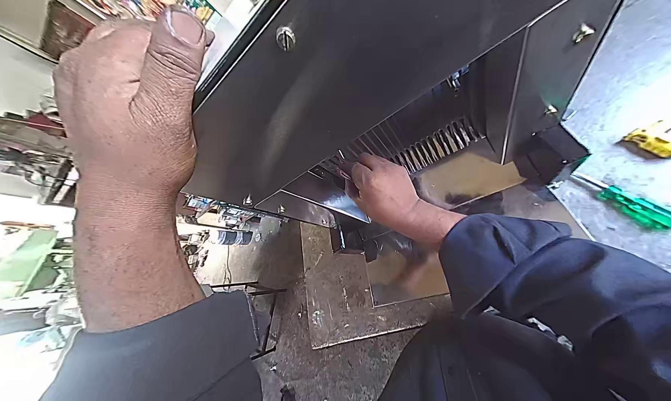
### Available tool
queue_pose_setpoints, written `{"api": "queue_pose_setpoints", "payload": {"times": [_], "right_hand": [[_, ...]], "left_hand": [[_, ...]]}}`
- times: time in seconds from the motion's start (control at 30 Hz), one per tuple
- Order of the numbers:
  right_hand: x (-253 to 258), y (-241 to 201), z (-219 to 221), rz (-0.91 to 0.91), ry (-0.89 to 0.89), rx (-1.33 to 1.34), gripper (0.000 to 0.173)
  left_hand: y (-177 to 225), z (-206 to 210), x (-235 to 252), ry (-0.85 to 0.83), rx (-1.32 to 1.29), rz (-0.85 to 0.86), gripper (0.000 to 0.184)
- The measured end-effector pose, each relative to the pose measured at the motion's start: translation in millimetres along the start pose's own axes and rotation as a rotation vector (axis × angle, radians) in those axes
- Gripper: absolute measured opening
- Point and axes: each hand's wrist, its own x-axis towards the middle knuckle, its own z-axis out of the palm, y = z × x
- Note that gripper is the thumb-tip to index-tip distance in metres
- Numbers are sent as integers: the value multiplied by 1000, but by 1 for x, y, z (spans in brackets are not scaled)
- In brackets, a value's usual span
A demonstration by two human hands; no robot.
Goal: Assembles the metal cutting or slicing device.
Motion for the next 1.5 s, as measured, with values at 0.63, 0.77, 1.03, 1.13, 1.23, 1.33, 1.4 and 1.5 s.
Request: {"api": "queue_pose_setpoints", "payload": {"times": [0.63, 0.77, 1.03, 1.13, 1.23, 1.33, 1.4, 1.5], "right_hand": [[12, -16, 7, 71, -67, 111, 14], [15, -18, 12, 50, 23, 127, 16], [17, -25, 5, 33, 51, 182, 10], [15, -35, 6, -67, 86, 184, 12], [10, -26, 3, -27, 103, 128, 14], [8, -20, 5, 37, 29, 64, 15], [5, -18, 11, 64, -57, 47, 15], [-2, -14, 19, 56, -145, 29, 14]], "left_hand": [[36, -4, -4, 10, -94, -74, 60], [39, -5, -6, 22, -103, -76, 59], [36, -5, -5, 7, -83, -57, 58], [39, -7, -8, 23, -80, -68, 59], [44, -6, -7, 36, -107, -79, 57], [47, -7, -11, 56, -89, -92, 56], [51, -7, -9, 46, -91, -93, 56], [51, -7, -7, 48, -91, -79, 58]]}}
